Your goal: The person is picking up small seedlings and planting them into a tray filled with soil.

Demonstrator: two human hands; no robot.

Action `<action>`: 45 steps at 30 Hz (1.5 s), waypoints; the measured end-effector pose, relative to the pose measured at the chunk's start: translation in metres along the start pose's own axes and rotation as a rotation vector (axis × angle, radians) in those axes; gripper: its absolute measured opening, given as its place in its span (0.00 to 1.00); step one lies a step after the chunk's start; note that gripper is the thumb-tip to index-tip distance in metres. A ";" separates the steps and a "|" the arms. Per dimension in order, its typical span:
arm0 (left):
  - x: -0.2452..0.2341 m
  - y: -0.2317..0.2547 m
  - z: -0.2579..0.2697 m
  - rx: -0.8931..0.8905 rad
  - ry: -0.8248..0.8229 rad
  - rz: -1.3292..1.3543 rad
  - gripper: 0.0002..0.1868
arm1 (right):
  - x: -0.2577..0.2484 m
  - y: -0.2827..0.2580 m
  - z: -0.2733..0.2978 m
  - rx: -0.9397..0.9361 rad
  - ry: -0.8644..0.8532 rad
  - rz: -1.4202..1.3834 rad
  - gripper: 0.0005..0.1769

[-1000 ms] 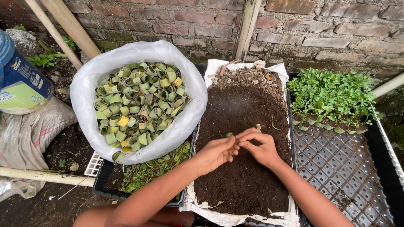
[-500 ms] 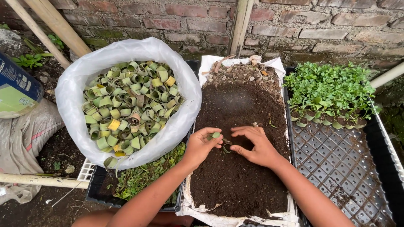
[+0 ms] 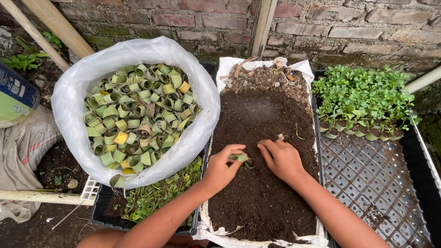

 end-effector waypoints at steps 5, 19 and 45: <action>0.017 -0.004 0.003 0.144 -0.080 -0.043 0.19 | 0.001 0.007 -0.003 0.076 -0.013 -0.053 0.13; 0.016 -0.002 0.006 0.070 -0.152 0.014 0.28 | 0.003 0.077 -0.006 0.598 0.111 -0.765 0.32; 0.015 -0.013 0.000 -0.043 -0.151 0.029 0.25 | -0.014 -0.026 0.015 0.193 -0.743 -0.090 0.27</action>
Point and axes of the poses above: each hand's wrist, its own z-axis away from the middle knuckle, its own x-axis out of the palm, y = z × x, the point moved 10 cm from there along -z, towards the middle knuckle, and after that the axes turned 7 degrees about z, right-handed, at the moved point
